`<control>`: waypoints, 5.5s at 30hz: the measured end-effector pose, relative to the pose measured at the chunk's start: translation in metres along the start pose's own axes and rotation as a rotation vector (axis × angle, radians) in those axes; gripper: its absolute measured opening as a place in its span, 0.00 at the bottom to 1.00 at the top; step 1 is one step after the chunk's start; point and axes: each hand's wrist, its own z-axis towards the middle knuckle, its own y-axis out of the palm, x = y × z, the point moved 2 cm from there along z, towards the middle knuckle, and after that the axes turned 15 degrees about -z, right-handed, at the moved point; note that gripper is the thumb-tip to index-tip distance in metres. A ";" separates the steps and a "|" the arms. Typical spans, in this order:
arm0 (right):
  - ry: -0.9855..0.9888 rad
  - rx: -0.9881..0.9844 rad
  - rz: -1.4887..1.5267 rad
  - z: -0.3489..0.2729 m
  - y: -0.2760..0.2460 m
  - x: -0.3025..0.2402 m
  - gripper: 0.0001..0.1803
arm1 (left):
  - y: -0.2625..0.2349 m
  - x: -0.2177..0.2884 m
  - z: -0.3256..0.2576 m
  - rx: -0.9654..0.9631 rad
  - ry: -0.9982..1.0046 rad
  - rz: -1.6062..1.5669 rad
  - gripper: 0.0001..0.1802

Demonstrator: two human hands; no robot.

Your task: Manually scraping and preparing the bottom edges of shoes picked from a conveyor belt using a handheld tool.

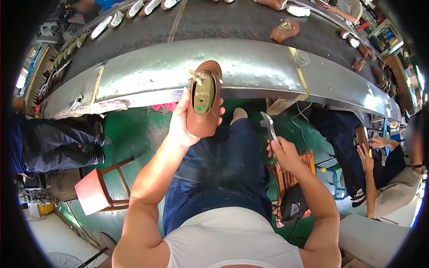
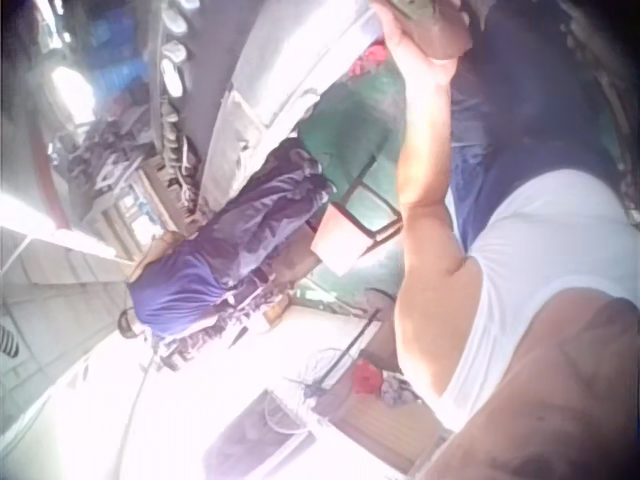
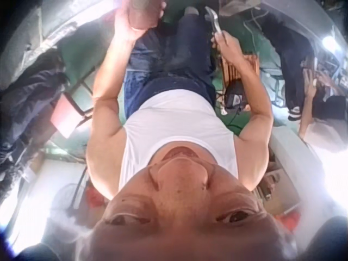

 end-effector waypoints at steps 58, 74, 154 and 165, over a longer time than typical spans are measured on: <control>0.387 0.819 -0.640 0.177 -0.224 0.086 0.23 | -0.018 0.321 0.608 1.031 0.497 1.870 0.53; 0.328 0.825 -0.674 0.177 -0.221 0.089 0.21 | -0.017 0.437 0.449 1.046 0.386 2.384 0.42; -0.006 -0.482 0.165 -0.018 0.062 -0.058 0.20 | -0.108 -0.035 -0.038 0.020 0.261 1.240 0.31; 0.075 -0.572 0.194 0.024 0.077 -0.066 0.12 | -0.111 -0.026 -0.033 0.180 0.265 1.015 0.25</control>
